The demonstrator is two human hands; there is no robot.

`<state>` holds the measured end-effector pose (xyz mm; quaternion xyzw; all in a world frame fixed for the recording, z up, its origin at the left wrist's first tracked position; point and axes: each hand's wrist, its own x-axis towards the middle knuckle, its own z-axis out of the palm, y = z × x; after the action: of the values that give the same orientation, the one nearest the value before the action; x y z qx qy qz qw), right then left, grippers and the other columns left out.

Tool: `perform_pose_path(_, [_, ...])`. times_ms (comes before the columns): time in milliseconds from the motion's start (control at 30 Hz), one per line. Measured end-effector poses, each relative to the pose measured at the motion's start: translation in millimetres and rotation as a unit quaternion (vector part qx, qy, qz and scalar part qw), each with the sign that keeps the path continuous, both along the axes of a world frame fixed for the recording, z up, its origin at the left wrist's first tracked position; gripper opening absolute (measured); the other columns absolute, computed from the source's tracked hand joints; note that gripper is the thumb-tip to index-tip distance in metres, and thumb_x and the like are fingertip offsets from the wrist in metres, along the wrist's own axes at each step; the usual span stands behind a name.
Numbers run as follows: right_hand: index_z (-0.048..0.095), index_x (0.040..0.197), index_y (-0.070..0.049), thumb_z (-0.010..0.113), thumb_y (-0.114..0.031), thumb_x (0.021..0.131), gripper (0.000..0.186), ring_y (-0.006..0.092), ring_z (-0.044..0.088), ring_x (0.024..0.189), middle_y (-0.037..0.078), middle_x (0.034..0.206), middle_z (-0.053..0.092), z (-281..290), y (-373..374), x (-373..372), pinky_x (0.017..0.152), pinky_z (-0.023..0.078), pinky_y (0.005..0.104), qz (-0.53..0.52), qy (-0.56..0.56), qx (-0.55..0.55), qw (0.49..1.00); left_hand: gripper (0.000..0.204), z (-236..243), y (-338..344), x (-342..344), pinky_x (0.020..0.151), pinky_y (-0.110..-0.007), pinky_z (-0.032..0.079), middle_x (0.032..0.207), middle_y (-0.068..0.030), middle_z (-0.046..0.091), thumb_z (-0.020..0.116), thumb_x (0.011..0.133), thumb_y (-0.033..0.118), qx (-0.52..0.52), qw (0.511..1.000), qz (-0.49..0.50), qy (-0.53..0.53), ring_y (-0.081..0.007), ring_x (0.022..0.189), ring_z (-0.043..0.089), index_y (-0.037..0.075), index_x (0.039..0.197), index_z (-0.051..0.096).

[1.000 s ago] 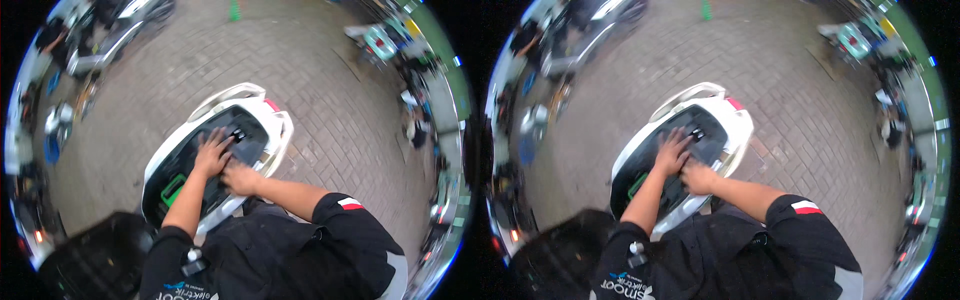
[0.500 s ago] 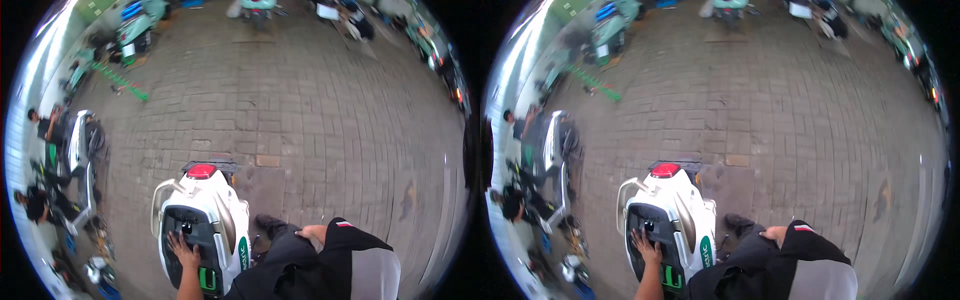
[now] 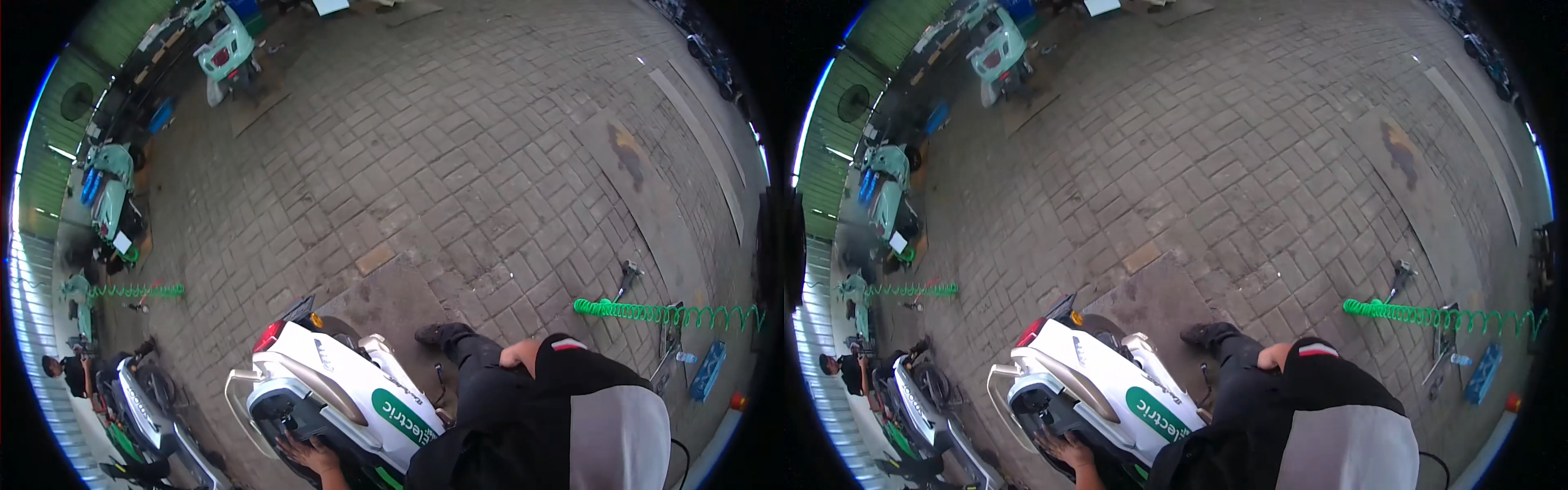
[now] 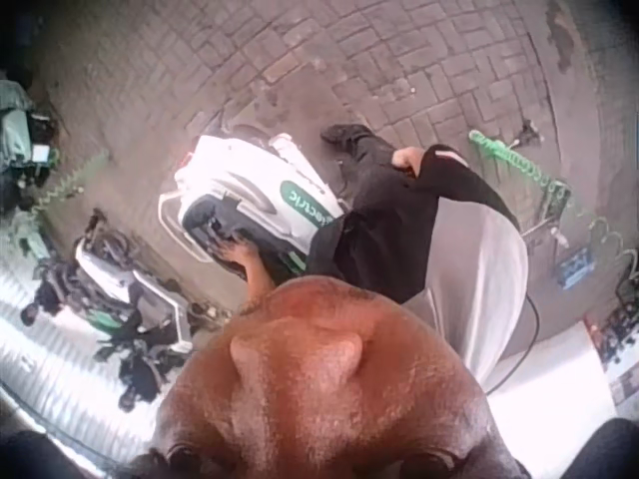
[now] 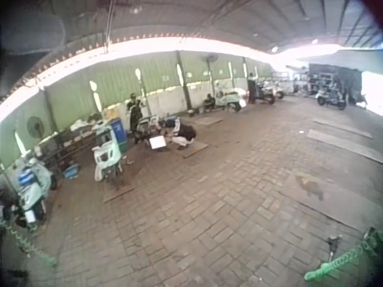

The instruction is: The person operates the controls of an electric scooter, opens the seat compartment to access internal components, and retrieves a T-handle wrench from a blue toolbox to perform adjustments inside the battery bay.

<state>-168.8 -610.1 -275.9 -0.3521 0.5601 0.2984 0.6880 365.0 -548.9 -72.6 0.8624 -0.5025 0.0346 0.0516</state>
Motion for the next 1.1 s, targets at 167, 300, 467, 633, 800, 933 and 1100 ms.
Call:
perform_pose_path(167, [0.045,0.144,-0.005,0.053,-0.041,0.087,0.068,0.0323,0.041,0.138,0.021,0.145,0.047,-14,41,0,0.11,0.038,0.0423,0.008,0.111,-0.141,0.984,0.091,-3,-5,3,0.116,-0.06,0.014,0.155,-0.0265,0.022,0.025,0.09,0.076,0.001,1.0,-0.015,-0.009,-0.0467,0.144,0.017,0.006,0.149,0.032])
perform_pose_path(300, [0.045,0.142,-0.002,0.047,-0.051,0.09,0.071,0.0318,0.039,0.139,0.024,0.145,0.045,-25,47,-15,0.112,0.035,0.0406,-0.019,0.095,-0.127,0.987,0.086,3,0,7,0.116,-0.059,0.013,0.155,-0.0265,0.023,0.025,0.093,0.072,-0.005,1.0,-0.017,-0.016,-0.0459,0.144,0.018,0.008,0.149,0.034])
perform_pose_path(467, [0.055,0.133,-0.001,0.042,-0.042,0.096,0.057,0.0319,0.044,0.135,0.018,0.143,0.049,-78,54,-21,0.112,0.035,0.0394,0.032,0.068,-0.092,0.993,0.093,2,12,12,0.117,-0.06,0.012,0.153,-0.0285,0.024,0.023,0.092,0.075,0.004,0.999,-0.05,0.002,-0.0468,0.143,0.019,0.002,0.148,0.034])
perform_pose_path(633, [0.049,0.141,-0.009,0.04,-0.035,0.099,0.05,0.0267,0.047,0.134,0.012,0.148,0.045,-130,55,-28,0.11,0.038,0.0396,-0.039,0.078,-0.089,0.992,0.09,2,9,20,0.116,-0.061,0.015,0.152,-0.0295,0.026,0.019,0.095,0.071,0.018,0.997,-0.077,-0.011,-0.0471,0.142,0.022,-0.001,0.146,0.036])
perform_pose_path(800, [0.047,0.143,-0.01,0.039,-0.036,0.099,0.051,0.0262,0.046,0.135,0.011,0.149,0.044,-155,58,-53,0.111,0.038,0.0396,-0.008,0.061,-0.1,0.993,0.093,6,15,17,0.117,-0.06,0.012,0.153,-0.0269,0.025,0.017,0.093,0.073,0.042,0.999,-0.029,0.017,-0.0429,0.143,0.02,0.001,0.15,0.028])
perform_pose_path(933, [0.054,0.136,-0.009,0.042,-0.034,0.098,0.047,0.0267,0.051,0.129,0.014,0.142,0.05,-135,38,-54,0.108,0.04,0.0383,-0.005,0.035,-0.184,0.982,0.096,8,1,14,0.117,-0.06,0.012,0.154,-0.0263,0.023,0.016,0.091,0.076,0.059,0.997,-0.046,0.024,-0.0433,0.143,0.021,0.001,0.15,0.028])
perform_pose_path(1100, [0.055,0.135,-0.008,0.046,-0.026,0.095,0.045,0.0272,0.053,0.128,0.014,0.142,0.051,-110,17,-62,0.107,0.041,0.0385,0.008,0.005,-0.17,0.985,0.1,10,12,15,0.117,-0.059,0.013,0.155,-0.0257,0.022,0.016,0.088,0.08,0.055,0.998,-0.01,0.008,-0.0425,0.144,0.021,0.002,0.15,0.029])
